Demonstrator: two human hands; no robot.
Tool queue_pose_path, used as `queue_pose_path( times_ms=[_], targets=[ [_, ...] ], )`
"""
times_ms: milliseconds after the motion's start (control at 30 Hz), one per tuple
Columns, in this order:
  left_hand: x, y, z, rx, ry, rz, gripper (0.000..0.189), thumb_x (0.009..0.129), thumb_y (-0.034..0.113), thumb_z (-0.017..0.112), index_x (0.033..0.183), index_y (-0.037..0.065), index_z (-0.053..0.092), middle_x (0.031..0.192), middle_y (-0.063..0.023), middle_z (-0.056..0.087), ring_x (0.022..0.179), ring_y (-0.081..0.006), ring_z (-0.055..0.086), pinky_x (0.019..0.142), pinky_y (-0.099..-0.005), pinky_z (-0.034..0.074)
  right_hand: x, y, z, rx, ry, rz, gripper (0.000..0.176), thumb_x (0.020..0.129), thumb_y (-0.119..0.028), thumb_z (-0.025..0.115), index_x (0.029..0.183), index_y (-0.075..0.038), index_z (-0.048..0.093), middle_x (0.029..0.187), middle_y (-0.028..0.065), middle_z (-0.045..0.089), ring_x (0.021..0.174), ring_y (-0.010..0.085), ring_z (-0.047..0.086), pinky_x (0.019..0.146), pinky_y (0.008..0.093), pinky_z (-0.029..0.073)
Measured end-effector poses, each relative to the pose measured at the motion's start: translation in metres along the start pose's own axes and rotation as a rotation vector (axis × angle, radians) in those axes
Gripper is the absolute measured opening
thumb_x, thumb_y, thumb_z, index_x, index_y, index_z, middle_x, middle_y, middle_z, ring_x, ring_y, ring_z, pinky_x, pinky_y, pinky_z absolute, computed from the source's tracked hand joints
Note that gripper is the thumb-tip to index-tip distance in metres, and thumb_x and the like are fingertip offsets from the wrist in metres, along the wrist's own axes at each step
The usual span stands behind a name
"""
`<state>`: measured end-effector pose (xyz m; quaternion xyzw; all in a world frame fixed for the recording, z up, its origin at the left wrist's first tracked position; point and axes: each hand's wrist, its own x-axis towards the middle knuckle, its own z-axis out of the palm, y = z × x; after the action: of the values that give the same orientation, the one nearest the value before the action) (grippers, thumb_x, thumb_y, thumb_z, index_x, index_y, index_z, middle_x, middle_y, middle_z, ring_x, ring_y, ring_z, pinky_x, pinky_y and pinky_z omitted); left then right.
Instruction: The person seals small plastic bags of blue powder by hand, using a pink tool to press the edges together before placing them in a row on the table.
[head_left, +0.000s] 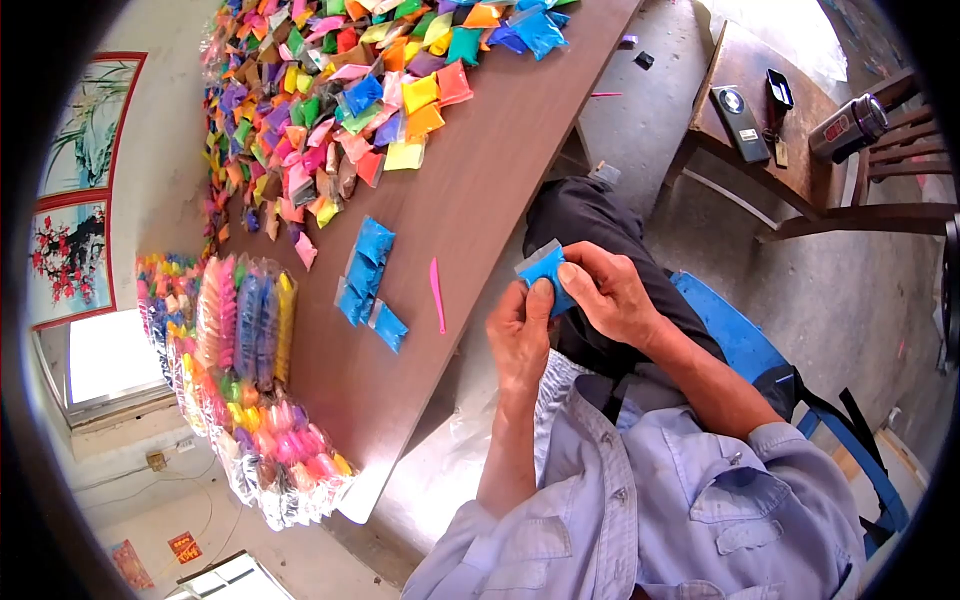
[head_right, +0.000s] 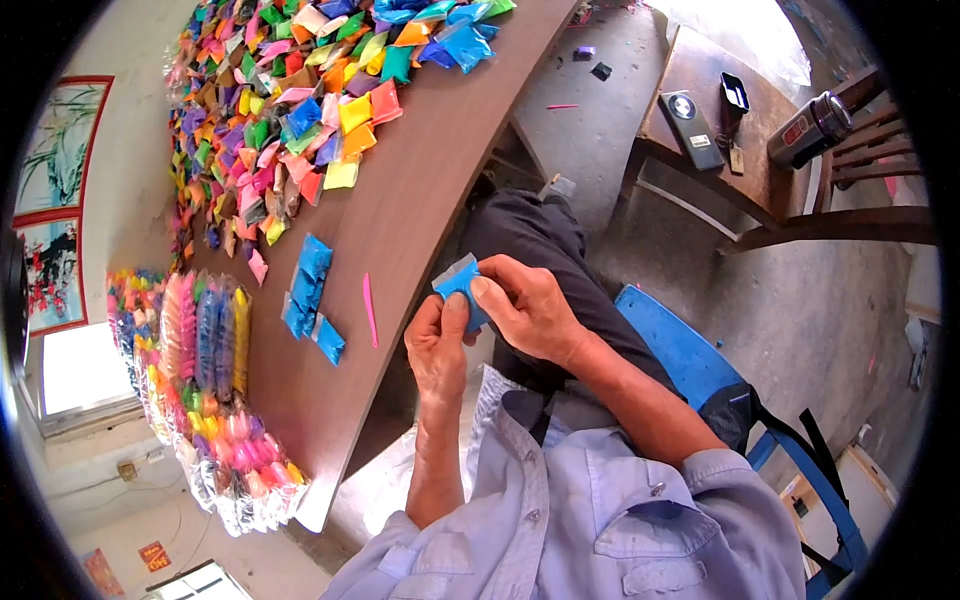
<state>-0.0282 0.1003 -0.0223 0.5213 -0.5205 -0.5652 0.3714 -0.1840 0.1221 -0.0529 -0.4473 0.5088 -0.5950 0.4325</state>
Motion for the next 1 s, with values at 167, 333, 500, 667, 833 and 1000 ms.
queue_pose_path(
  times_ms=[167, 333, 500, 667, 833, 1000],
  targets=[
    [-0.001, 0.006, 0.001, 0.024, 0.001, 0.002, 0.038, 0.109, 0.038, 0.071, 0.095, 0.002, 0.068, 0.079, 0.0030, 0.061, 0.071, -0.0062, 0.052, 0.061, -0.0255, 0.041, 0.001, 0.000, 0.002, -0.008, 0.033, -0.019, 0.018, 0.104, -0.015, 0.067, 0.109, 0.003, 0.068, 0.075, 0.0078, 0.063, 0.064, 0.0111, 0.058, 0.059, 0.0301, 0.048],
    [0.002, -0.003, -0.003, -0.112, 0.019, -0.004, 0.035, 0.108, 0.035, 0.071, 0.095, 0.002, 0.068, 0.078, 0.0034, 0.060, 0.071, -0.0058, 0.051, 0.062, -0.0247, 0.041, -0.002, -0.005, -0.001, -0.028, -0.033, 0.022, 0.017, 0.103, -0.015, 0.067, 0.105, 0.002, 0.068, 0.072, 0.0069, 0.062, 0.062, 0.0106, 0.056, 0.058, 0.0300, 0.047],
    [0.003, -0.003, -0.005, -0.072, 0.012, 0.092, 0.035, 0.109, 0.034, 0.070, 0.094, 0.002, 0.067, 0.077, 0.0038, 0.058, 0.071, -0.0053, 0.050, 0.062, -0.0247, 0.041, -0.001, -0.003, 0.002, 0.011, -0.028, 0.014, 0.018, 0.102, -0.015, 0.067, 0.102, 0.002, 0.068, 0.071, 0.0073, 0.060, 0.061, 0.0108, 0.054, 0.056, 0.0301, 0.046],
    [0.002, -0.004, -0.006, 0.039, 0.017, 0.055, 0.037, 0.109, 0.035, 0.070, 0.093, 0.002, 0.066, 0.077, 0.0040, 0.057, 0.070, -0.0057, 0.049, 0.062, -0.0260, 0.041, 0.001, -0.002, 0.002, -0.010, 0.005, 0.027, 0.018, 0.101, -0.015, 0.067, 0.098, 0.003, 0.067, 0.070, 0.0084, 0.059, 0.060, 0.0116, 0.054, 0.056, 0.0305, 0.045],
    [-0.001, 0.005, 0.006, -0.025, 0.057, -0.003, 0.035, 0.110, 0.034, 0.068, 0.089, 0.006, 0.067, 0.075, 0.0061, 0.055, 0.070, -0.0040, 0.045, 0.063, -0.0241, 0.037, 0.001, -0.001, 0.001, -0.037, 0.029, -0.036, 0.018, 0.101, -0.014, 0.067, 0.096, 0.003, 0.066, 0.070, 0.0098, 0.057, 0.060, 0.0121, 0.053, 0.055, 0.0313, 0.045],
    [0.000, 0.000, 0.004, 0.054, 0.077, 0.097, 0.037, 0.111, 0.036, 0.066, 0.090, 0.005, 0.068, 0.075, 0.0068, 0.054, 0.071, -0.0034, 0.043, 0.063, -0.0242, 0.036, 0.000, -0.001, 0.001, -0.028, 0.016, 0.000, 0.019, 0.102, -0.015, 0.067, 0.095, 0.003, 0.066, 0.068, 0.0108, 0.055, 0.057, 0.0149, 0.053, 0.054, 0.0330, 0.044]
  ],
)
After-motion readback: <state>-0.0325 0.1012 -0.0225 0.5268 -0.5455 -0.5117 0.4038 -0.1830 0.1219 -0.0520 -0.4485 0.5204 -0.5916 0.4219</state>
